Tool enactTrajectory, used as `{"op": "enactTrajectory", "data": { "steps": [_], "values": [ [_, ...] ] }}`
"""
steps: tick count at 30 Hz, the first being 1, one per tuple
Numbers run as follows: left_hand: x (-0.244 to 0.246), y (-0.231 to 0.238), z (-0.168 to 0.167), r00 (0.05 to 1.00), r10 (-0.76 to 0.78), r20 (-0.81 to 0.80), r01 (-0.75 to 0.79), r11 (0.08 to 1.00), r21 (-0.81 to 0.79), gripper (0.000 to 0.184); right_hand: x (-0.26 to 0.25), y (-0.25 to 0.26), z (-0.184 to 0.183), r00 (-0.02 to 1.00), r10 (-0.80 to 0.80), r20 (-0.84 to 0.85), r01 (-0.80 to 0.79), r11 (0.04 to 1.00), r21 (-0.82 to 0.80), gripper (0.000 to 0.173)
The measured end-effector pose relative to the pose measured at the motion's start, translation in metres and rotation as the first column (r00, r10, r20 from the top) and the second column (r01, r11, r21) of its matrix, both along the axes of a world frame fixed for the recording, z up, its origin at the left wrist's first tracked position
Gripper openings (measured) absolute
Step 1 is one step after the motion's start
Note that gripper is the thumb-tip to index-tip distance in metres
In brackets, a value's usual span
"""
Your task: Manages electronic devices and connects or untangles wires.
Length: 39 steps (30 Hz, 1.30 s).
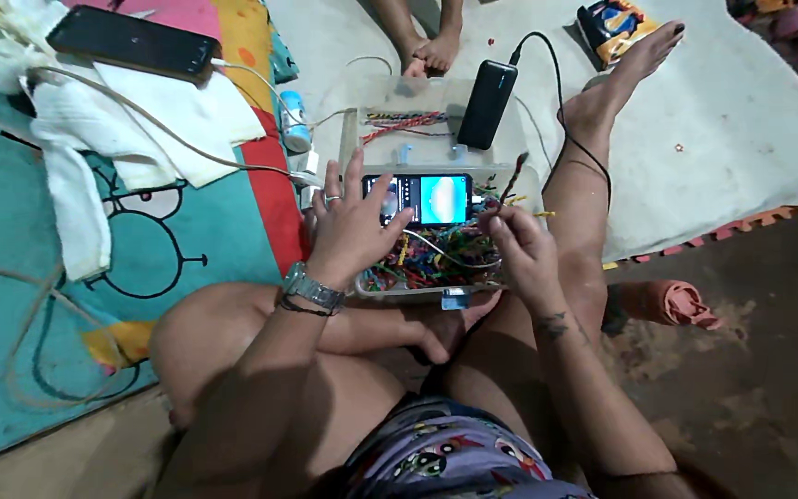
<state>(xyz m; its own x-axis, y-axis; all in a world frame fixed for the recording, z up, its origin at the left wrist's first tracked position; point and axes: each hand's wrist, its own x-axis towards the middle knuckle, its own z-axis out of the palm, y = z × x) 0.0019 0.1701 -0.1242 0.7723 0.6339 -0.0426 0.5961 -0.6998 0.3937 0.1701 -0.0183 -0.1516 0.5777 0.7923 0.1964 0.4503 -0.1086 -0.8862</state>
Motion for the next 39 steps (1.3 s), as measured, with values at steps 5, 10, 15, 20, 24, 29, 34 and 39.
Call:
{"op": "enactTrajectory", "data": {
  "steps": [5,10,15,20,24,29,34,39],
  "values": [
    [-0.015,-0.004,0.01,0.971,0.165,0.176,-0.115,0.959,-0.26,0.054,0.034,0.022,0.004,0.958,-0.101,-0.27,0.067,0.989,-0.132,0.028],
    [-0.03,0.0,0.012,0.947,0.26,0.189,-0.178,0.915,-0.363,0.049,0.047,0.052,0.015,0.958,-0.181,-0.224,0.073,0.904,-0.422,0.026],
    [-0.034,0.002,0.014,0.936,0.283,0.209,-0.189,0.906,-0.379,0.048,0.045,0.068,0.017,0.96,-0.177,-0.217,0.044,0.86,-0.509,0.033],
    [-0.029,0.007,0.013,0.93,0.297,0.217,-0.186,0.889,-0.417,0.045,0.046,0.067,0.023,0.959,-0.181,-0.218,0.06,0.881,-0.469,0.031],
    [-0.028,0.004,0.012,0.93,0.281,0.238,-0.166,0.897,-0.411,0.043,0.046,0.064,0.029,0.988,-0.097,-0.124,0.03,0.889,-0.458,0.023],
    [-0.028,0.0,0.01,0.936,0.264,0.234,-0.164,0.913,-0.373,0.045,0.037,0.062,0.04,0.999,-0.031,-0.016,0.019,0.862,-0.507,0.027],
    [-0.019,0.001,0.013,0.94,0.269,0.212,-0.172,0.905,-0.388,0.045,0.042,0.05,0.04,0.984,0.03,0.174,0.024,0.954,-0.298,0.024],
    [0.006,0.002,0.015,0.944,0.27,0.188,-0.158,0.873,-0.461,0.047,0.066,0.052,0.012,0.986,-0.031,0.163,0.06,0.983,-0.174,0.024]
  ]
}}
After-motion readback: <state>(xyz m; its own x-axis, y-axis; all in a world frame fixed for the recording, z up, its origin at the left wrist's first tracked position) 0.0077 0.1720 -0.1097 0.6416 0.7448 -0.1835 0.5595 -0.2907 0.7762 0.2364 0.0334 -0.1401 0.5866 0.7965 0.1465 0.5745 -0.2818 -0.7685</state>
